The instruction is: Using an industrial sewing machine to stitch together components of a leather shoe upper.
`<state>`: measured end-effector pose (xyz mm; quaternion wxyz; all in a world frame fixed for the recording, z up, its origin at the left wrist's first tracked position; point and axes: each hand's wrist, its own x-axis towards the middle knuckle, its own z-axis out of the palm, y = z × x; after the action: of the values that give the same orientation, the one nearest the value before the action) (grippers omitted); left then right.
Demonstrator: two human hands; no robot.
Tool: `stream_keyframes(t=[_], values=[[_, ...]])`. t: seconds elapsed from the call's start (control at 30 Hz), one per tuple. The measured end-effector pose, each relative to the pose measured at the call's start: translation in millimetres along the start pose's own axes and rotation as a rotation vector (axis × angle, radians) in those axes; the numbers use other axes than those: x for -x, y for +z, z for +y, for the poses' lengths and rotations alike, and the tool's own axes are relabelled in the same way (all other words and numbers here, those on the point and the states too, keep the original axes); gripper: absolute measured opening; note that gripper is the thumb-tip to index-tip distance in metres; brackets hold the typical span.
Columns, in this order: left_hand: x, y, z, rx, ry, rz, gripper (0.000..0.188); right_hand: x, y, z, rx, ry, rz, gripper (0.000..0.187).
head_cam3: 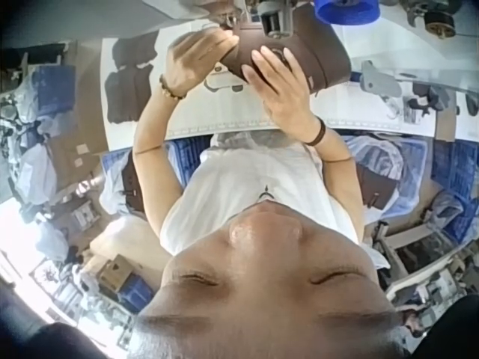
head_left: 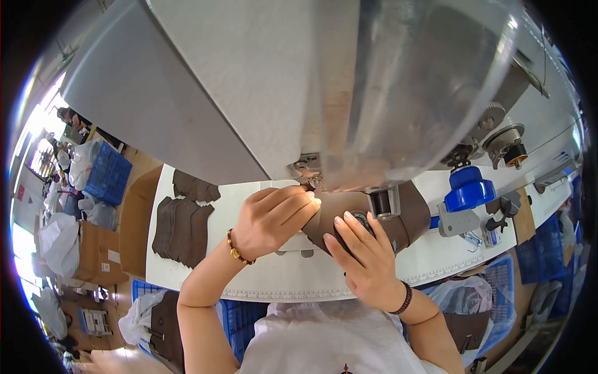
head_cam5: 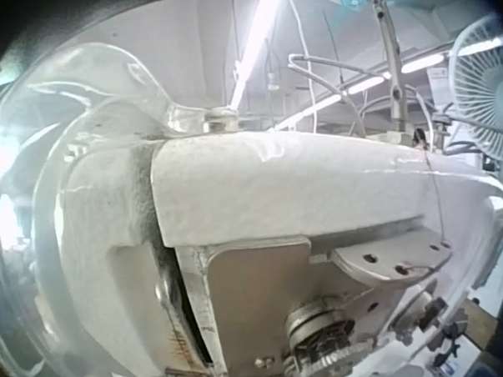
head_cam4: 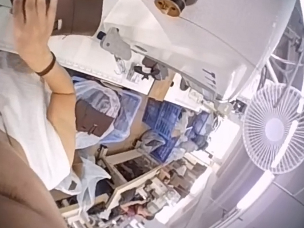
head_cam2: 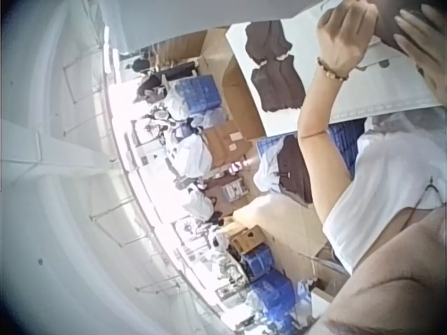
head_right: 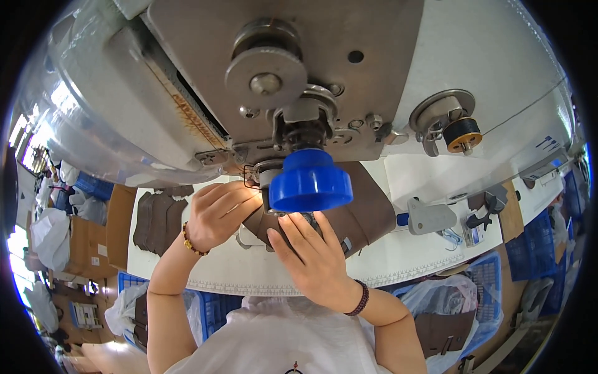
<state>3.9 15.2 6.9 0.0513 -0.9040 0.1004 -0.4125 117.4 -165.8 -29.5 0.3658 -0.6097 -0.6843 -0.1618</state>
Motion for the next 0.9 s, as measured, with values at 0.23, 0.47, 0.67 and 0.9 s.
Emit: stream_keyframes(t=[0.23,0.47,0.67,0.9], values=[[0.2,-2.7,-6.0,-0.007,-0.04,-0.061,0.024,-12.0,-0.1,8.9,0.017,-0.036,0.012,0.043],[-0.8,-7.0,10.3,0.201,-0.179,-0.036,0.026,-15.7,-1.4,18.6,0.018,-0.041,0.02,0.046],[12.7,-1.0,13.6,0.214,-0.119,0.047,0.023,-15.7,-6.1,22.1,0.013,-0.035,-0.022,0.045],[12.5,-8.0,12.7,0.139,0.021,-0.107,0.024,-14.9,-6.7,25.3,-0.043,-0.009,-0.038,0.041]])
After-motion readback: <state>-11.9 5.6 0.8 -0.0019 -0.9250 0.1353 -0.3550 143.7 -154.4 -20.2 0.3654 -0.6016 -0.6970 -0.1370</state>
